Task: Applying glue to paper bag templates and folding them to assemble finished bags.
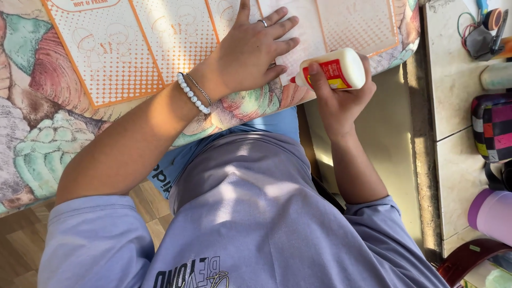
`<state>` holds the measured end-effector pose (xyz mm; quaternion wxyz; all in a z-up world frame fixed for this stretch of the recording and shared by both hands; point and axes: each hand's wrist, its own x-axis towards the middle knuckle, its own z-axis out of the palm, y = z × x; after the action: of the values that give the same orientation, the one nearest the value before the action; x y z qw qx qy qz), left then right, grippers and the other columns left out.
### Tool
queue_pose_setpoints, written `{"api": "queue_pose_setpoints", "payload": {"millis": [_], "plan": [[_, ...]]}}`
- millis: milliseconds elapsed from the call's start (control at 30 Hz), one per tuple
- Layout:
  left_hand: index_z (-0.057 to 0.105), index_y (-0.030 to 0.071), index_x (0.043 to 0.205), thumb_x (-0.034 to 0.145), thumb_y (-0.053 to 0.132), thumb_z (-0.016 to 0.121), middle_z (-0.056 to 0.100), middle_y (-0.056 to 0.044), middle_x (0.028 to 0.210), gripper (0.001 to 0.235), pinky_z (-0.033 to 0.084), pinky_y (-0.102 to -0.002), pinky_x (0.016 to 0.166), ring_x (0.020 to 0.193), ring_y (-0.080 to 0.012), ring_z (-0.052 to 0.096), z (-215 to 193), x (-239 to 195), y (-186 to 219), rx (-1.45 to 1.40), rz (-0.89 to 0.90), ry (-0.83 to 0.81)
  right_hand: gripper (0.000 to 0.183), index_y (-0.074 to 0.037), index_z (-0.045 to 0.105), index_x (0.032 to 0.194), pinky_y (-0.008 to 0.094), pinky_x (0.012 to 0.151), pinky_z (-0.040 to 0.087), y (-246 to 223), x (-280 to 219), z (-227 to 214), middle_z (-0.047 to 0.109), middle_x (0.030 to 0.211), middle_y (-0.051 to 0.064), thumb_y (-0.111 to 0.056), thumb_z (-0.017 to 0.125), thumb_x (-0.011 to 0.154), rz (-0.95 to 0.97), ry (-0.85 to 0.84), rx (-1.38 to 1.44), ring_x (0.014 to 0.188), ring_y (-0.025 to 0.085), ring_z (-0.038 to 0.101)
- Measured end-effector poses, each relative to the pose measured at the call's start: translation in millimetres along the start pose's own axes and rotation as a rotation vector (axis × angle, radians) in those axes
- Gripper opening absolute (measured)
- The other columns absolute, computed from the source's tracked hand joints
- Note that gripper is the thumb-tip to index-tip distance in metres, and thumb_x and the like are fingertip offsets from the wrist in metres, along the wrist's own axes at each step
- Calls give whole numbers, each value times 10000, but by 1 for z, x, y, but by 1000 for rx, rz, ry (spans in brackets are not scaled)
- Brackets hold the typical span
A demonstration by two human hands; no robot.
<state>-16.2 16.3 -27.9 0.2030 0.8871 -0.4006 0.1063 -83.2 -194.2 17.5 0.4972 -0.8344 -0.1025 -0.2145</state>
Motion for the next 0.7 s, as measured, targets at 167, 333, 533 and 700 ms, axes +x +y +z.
{"api": "queue_pose_setpoints", "payload": {"millis": [167,333,533,700], "plan": [[701,140,1359,969,435,703,550,-172,1515,489,299,-674,972,1400,-323,495,1,-2,0,16,3,34,391,3,586,1052,298,743,551,8,4,-12,621,924,79,-185,898,909,43,-151,42,841,168,605],[688,232,1414,951,500,703,386,-87,1632,536,410,-565,896,1360,-295,504,-14,7,4,149,24,1,291,7,693,873,291,671,559,23,10,-17,675,816,51,-172,921,900,126,-107,46,793,110,627],[602,206,1505,735,300,710,249,-122,1681,783,439,-526,989,1415,-382,430,-1,42,-14,-49,213,-180,325,-37,669,1159,342,701,656,72,37,-43,749,1011,101,-252,802,954,306,275,268,873,220,761],[487,182,1565,763,500,616,233,-136,1685,872,275,-635,1081,1521,-356,183,-2,53,-14,-55,160,-334,271,-30,687,1016,307,443,508,59,33,-67,673,802,70,-252,817,932,427,261,387,632,189,668]]}}
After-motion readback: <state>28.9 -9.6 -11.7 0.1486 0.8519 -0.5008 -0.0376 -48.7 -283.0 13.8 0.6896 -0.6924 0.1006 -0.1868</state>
